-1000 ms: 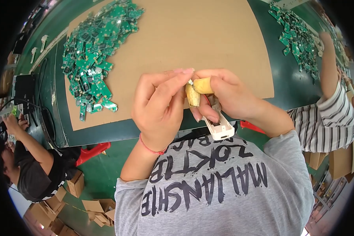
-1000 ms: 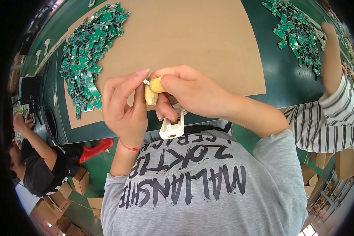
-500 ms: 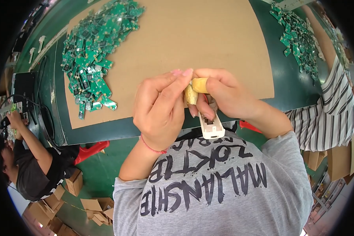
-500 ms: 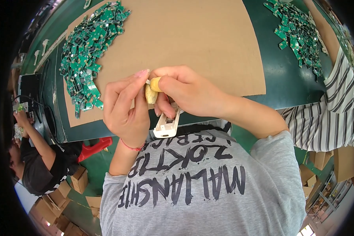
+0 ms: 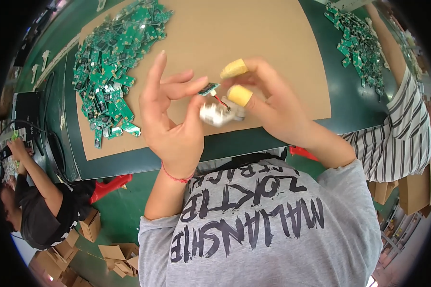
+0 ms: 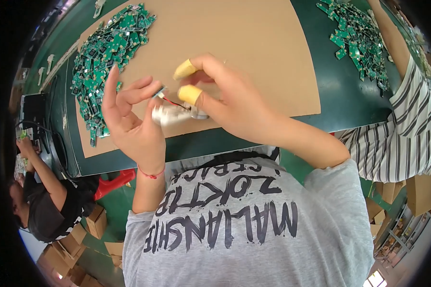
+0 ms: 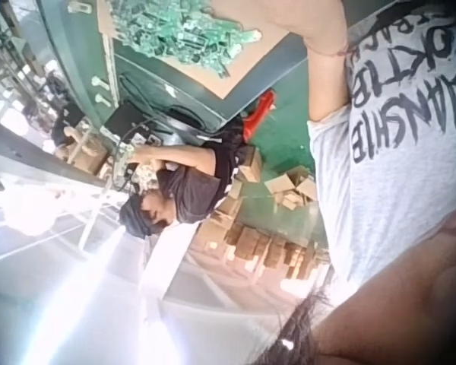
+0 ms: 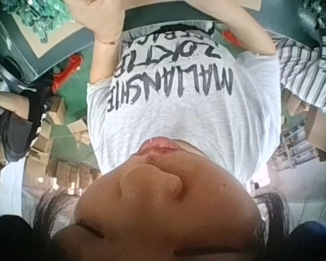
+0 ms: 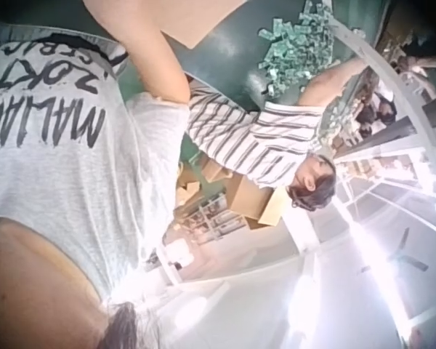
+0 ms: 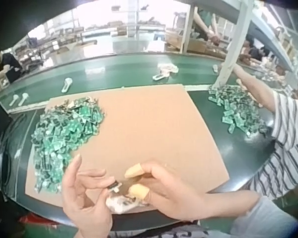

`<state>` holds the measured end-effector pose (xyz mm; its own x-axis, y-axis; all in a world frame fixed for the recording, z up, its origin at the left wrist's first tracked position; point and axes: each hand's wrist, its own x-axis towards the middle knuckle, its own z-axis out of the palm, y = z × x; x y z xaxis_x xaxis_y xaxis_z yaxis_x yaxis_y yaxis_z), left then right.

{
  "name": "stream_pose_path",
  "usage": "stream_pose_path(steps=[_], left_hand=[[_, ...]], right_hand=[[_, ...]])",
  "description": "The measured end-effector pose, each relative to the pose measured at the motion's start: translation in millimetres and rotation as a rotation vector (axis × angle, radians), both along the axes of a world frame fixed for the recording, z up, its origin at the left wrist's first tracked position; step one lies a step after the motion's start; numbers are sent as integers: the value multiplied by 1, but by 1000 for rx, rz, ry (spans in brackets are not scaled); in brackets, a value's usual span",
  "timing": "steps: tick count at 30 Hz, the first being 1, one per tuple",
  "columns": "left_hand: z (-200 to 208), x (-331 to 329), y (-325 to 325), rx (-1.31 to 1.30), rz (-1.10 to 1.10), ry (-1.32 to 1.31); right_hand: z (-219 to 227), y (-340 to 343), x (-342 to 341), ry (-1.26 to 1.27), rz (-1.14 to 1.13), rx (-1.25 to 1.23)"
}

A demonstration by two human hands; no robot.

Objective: The person assembles electronic components by hand, fitting printed circuit boards and small motors into plastic housings.

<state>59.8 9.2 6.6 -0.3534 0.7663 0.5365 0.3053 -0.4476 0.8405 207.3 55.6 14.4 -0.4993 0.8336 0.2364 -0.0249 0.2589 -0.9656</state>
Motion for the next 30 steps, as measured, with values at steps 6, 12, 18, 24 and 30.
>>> stream_pose_path(steps=[6,12,18,24,30], left_hand=[[7,5,-9,-175,-45,125],[-9,-2,-14,-361,-46,288],[-11,-10,-25,-974,-854,-838],[-12,12,-15,-657,-653,-1615],[-3,-6,-4,-535,-629,-1086]], right_hand=[[1,9,0,-150,-45,582],[-1,25,2,-173,-73,851],[16,40,4,-72,16,1062],[25,36,5,-96,249,1238],[44,51,17,-658,213,502]])
